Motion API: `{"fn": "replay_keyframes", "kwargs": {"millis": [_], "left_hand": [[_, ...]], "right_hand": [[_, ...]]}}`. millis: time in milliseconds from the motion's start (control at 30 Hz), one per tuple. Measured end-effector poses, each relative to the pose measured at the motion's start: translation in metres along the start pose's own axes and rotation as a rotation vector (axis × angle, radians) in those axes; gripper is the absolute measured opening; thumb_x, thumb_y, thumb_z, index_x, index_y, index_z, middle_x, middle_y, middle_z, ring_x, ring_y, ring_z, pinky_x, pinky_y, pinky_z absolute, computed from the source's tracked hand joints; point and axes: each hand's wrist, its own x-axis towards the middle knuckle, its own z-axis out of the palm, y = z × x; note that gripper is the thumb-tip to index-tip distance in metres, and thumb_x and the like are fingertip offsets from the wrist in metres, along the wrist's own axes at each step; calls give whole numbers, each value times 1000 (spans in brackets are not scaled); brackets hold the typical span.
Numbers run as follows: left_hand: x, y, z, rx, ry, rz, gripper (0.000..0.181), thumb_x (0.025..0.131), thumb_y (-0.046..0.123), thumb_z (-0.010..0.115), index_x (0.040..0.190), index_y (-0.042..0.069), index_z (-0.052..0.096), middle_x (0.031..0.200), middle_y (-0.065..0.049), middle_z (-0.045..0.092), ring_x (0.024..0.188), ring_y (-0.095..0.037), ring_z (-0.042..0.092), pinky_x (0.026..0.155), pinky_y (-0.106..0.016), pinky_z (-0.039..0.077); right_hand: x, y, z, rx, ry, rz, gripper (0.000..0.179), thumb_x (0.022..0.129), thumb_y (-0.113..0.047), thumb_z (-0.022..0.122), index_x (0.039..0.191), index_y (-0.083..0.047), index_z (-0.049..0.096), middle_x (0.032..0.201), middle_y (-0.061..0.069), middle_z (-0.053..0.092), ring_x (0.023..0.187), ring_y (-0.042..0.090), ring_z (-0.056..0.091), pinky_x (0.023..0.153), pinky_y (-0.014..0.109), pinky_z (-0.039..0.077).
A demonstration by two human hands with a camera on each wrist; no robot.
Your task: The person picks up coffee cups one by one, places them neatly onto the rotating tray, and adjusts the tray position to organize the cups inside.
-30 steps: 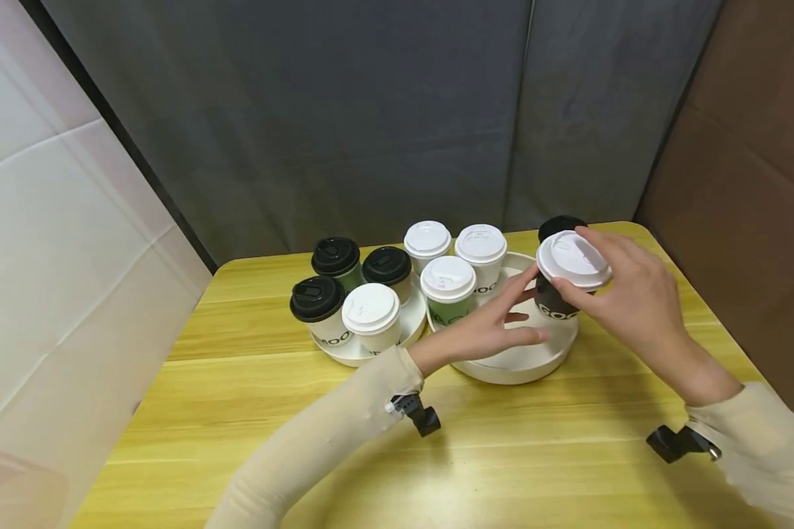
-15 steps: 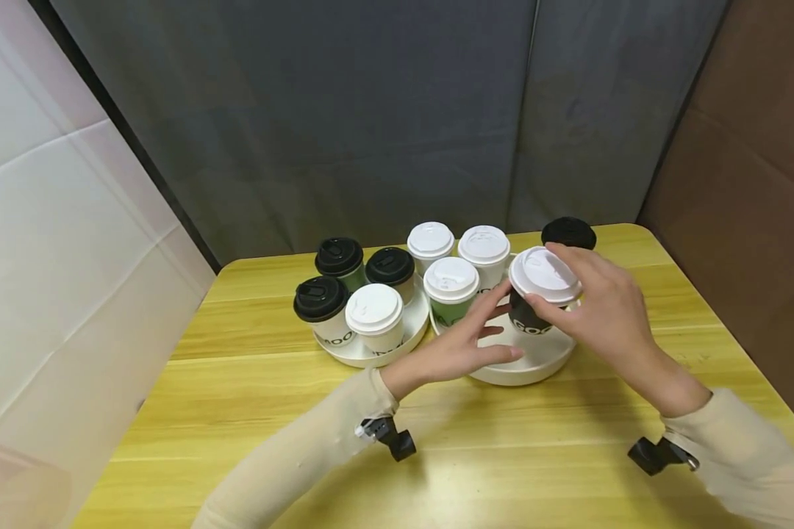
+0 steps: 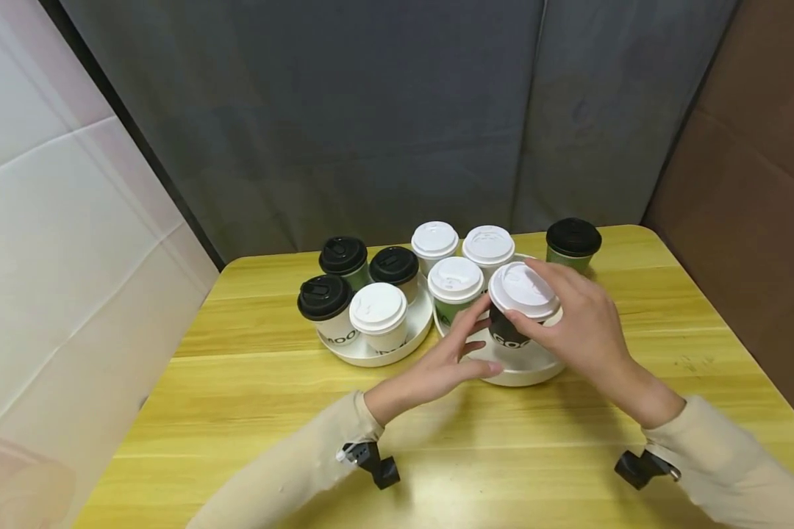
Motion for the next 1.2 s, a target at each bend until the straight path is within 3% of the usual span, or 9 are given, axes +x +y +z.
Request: {"fn": "replay_keyframes", "kwargs": {"millis": [400, 1200], "left_hand": [[-19, -12, 0, -7, -1, -69, 93, 91, 21, 66, 160, 28, 4, 161, -9, 15, 152, -22, 24, 121, -32, 33], [-31, -33, 1, -71, -9, -93, 93, 89, 24, 65, 159, 33, 3, 166, -6, 4, 154, -26, 18, 123, -34, 30]], "right_hand": [[-13, -2, 20, 29, -44, 18, 71, 69, -25, 88, 133, -13, 61, 131, 15, 65, 108, 34, 64, 77, 49, 49], [-26, 1, 42, 48, -98, 8, 74, 70, -26, 88, 135, -12, 57, 127, 11, 66, 107, 28, 63, 81, 47, 49]]}}
